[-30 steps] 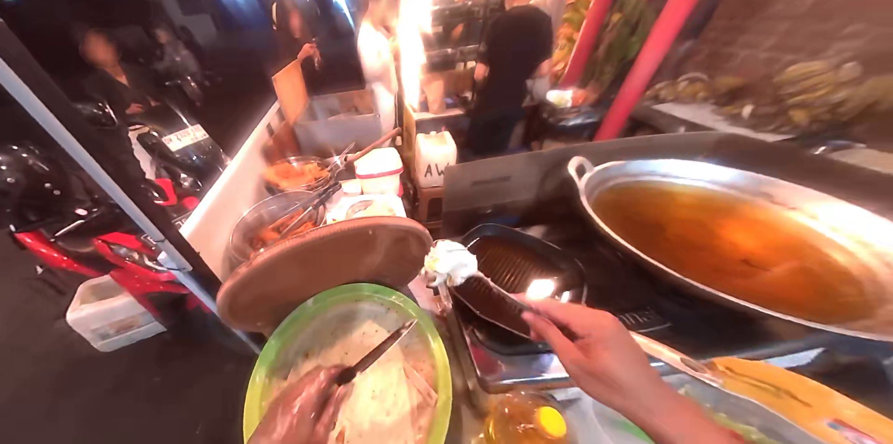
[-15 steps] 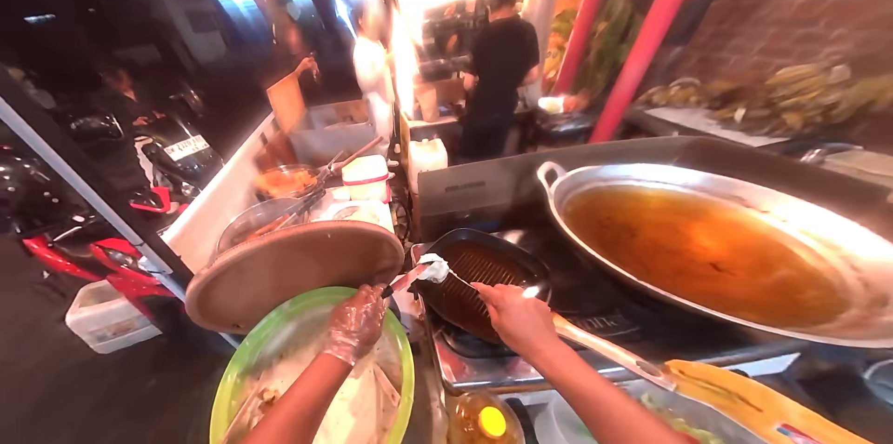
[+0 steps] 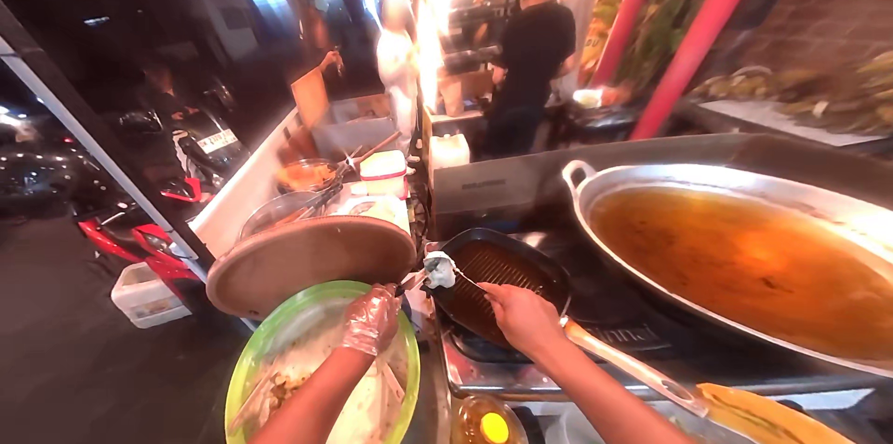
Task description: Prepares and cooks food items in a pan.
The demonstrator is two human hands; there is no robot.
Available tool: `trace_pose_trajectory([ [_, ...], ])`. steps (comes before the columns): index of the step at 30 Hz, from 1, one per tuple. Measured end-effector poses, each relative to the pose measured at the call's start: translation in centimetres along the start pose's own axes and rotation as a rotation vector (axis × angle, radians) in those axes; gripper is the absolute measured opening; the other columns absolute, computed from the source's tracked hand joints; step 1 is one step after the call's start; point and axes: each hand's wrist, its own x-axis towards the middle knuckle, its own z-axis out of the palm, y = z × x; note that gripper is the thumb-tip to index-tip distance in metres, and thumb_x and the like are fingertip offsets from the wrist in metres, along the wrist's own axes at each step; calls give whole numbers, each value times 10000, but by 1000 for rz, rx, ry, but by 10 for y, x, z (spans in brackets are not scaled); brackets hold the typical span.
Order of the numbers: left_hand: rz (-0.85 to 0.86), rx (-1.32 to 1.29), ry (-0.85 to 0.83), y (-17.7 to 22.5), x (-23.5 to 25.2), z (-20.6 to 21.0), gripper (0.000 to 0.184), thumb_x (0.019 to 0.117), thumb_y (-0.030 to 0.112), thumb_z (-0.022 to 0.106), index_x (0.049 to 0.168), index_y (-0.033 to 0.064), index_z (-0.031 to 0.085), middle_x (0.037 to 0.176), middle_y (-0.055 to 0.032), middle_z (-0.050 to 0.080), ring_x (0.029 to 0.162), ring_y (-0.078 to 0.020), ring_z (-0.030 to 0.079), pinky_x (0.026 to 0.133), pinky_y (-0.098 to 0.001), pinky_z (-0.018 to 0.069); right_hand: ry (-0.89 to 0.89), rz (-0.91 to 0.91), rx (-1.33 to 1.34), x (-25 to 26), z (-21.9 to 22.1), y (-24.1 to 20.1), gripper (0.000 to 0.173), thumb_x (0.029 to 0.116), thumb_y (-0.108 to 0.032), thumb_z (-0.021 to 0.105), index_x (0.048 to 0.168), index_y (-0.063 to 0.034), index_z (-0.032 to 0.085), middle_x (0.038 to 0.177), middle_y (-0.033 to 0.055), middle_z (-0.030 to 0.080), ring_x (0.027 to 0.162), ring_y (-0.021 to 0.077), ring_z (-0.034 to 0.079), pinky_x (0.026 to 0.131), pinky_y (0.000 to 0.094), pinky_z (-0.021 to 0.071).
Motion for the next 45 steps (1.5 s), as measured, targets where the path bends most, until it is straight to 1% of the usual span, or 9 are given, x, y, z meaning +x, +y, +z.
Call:
trace_pose_trajectory([
  [7,20,32,14,4,-4,-2,432,1089,368,396,1443,182,560,1374,-117,619,1162,-322,664,950,-532,552,-152,6,78,12,-18,0,296,1066,-294,529,1295,-278,715,1064,58,762,1018,280,721,866,553,568],
  [20,1,112,27,23,9,-18,382,1053,376,482,1328,161,637,1264,-131,684,1083,-358,693,880,-600,561,-135,-20,100,47,-14,7,302,1069,-279,511,1281,-227,721,1124,116,749,1081,347,706,873,627,555],
  [25,53,170,-14,21,25,-21,370,1045,399,474,1299,200,655,1242,-98,698,1095,-336,693,883,-620,557,-102,129,448,61,8,23,316,1037,-284,539,1025,-62,765,954,188,729,940,378,701,810,652,537],
  [27,75,222,-31,23,27,-29,362,1038,393,490,1290,199,663,1232,-106,704,1098,-343,691,885,-633,548,-182,296,636,65,7,22,346,1031,-303,559,972,-18,745,903,181,698,851,328,665,749,590,520],
  [30,107,309,-61,32,29,-49,340,1031,405,500,1240,210,684,1195,-98,712,1102,-330,687,886,-626,542,-349,536,958,63,-10,17,329,1076,-324,481,1081,-84,706,633,-13,423,488,96,351,459,275,332],
  [32,135,359,-90,38,32,-61,321,1022,401,514,1189,199,700,1144,-107,720,1071,-333,692,862,-630,540,-505,638,1290,63,-15,19,324,1096,-353,418,1048,-103,618,532,-66,305,365,33,245,346,185,236],
  [34,163,405,-103,45,38,-70,307,1013,389,524,1143,181,707,1108,-115,722,1047,-339,694,843,-632,540,-621,655,1527,63,-14,23,366,1097,-411,388,936,-120,543,515,-61,308,338,24,238,317,169,219],
  [38,184,480,-119,69,53,-80,301,1003,389,551,1110,157,711,1078,-148,719,1026,-372,691,820,-645,534,-637,418,1844,55,-20,25,390,1114,-452,315,938,-155,497,534,-92,266,357,-13,211,330,141,205],
  [45,195,666,-163,117,64,-95,325,972,345,630,1109,57,693,1126,-230,690,1085,-444,658,841,-685,506,-381,320,1708,30,-48,24,402,1116,-458,321,955,-158,533,567,-86,281,388,9,219,358,160,217],
])
